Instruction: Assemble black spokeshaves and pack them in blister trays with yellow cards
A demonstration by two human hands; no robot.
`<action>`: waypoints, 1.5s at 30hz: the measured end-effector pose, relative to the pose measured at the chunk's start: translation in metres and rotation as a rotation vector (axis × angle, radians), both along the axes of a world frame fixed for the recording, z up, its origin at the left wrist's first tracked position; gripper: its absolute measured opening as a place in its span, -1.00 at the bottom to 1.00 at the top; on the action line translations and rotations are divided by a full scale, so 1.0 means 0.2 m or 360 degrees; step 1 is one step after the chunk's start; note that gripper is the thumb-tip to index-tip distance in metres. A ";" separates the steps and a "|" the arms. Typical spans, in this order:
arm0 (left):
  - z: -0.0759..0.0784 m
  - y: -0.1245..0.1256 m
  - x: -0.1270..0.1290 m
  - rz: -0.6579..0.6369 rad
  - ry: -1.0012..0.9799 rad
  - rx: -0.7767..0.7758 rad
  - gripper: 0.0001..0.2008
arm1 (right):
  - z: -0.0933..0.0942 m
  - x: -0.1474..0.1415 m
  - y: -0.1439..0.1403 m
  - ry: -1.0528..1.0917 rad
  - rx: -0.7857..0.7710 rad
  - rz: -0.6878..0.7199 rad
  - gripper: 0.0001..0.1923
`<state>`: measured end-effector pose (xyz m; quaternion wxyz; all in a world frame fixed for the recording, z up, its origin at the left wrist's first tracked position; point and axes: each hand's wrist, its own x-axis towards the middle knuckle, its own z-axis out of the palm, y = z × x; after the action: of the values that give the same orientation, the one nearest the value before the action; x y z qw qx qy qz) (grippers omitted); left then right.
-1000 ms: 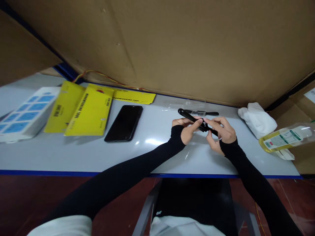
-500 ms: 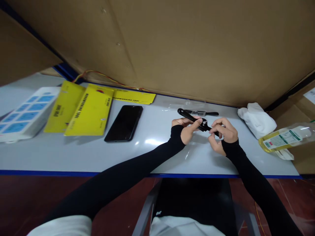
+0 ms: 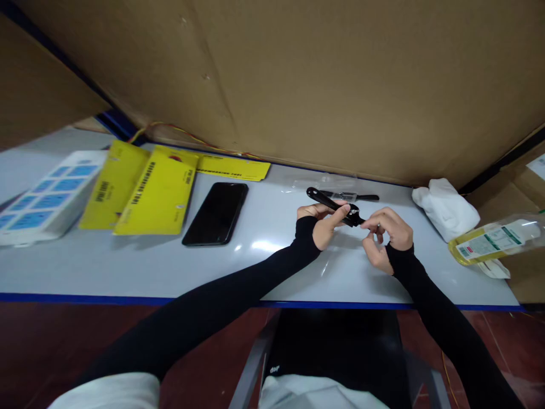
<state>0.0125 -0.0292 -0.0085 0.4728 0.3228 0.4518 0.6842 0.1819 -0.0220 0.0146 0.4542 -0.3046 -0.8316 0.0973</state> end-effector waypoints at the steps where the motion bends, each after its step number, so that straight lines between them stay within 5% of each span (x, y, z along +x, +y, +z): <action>1: 0.00 0.00 0.00 -0.0007 -0.0010 -0.0010 -0.60 | 0.00 0.00 0.00 -0.0003 -0.0002 -0.0017 -0.59; 4: 0.00 0.00 0.00 -0.0014 -0.0039 -0.0035 -0.58 | -0.01 0.00 0.01 -0.0051 0.0063 -0.0040 -0.38; 8: 0.00 0.00 0.00 0.0001 -0.0012 0.0009 -0.61 | -0.01 -0.01 0.01 -0.0018 0.0107 0.0006 -0.79; 10: 0.00 0.00 0.00 -0.0001 -0.0010 0.0022 -0.63 | 0.00 -0.01 0.00 0.0010 0.0074 -0.0025 -0.81; 15: 0.00 0.00 0.00 -0.0004 -0.0010 -0.0013 -0.63 | -0.02 -0.01 0.01 -0.0102 0.0060 -0.0089 -0.31; 19: -0.01 0.00 0.00 -0.0012 -0.0022 0.0006 -0.63 | -0.02 -0.01 0.01 -0.0067 0.0123 -0.0090 -0.76; 21: -0.01 0.00 0.00 -0.0011 -0.0016 0.0002 -0.63 | -0.01 -0.01 0.01 -0.0031 0.0108 -0.0105 -0.82; 27: 0.01 0.00 -0.01 0.0002 -0.0002 -0.0038 -0.62 | -0.02 -0.01 0.01 -0.0112 0.0061 -0.0099 -0.27; 31: 0.00 0.00 0.00 0.0008 -0.0026 0.0008 -0.61 | -0.02 0.00 0.01 -0.0062 0.0097 -0.0077 -0.77; 34: 0.01 0.00 0.01 0.0022 -0.0010 0.0044 -0.62 | 0.00 0.00 0.00 -0.0002 0.0099 -0.0083 -0.83; 40: 0.00 0.00 0.01 -0.0036 -0.0033 -0.0021 -0.60 | -0.02 -0.01 0.01 -0.0090 0.0092 -0.0133 -0.29; 45: -0.01 0.00 0.00 -0.0050 -0.0021 -0.0018 -0.62 | -0.02 0.00 0.00 -0.0065 0.0139 -0.0160 -0.84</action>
<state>0.0130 -0.0286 -0.0100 0.4883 0.3225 0.4475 0.6763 0.1819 -0.0211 0.0108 0.4542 -0.3279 -0.8278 0.0319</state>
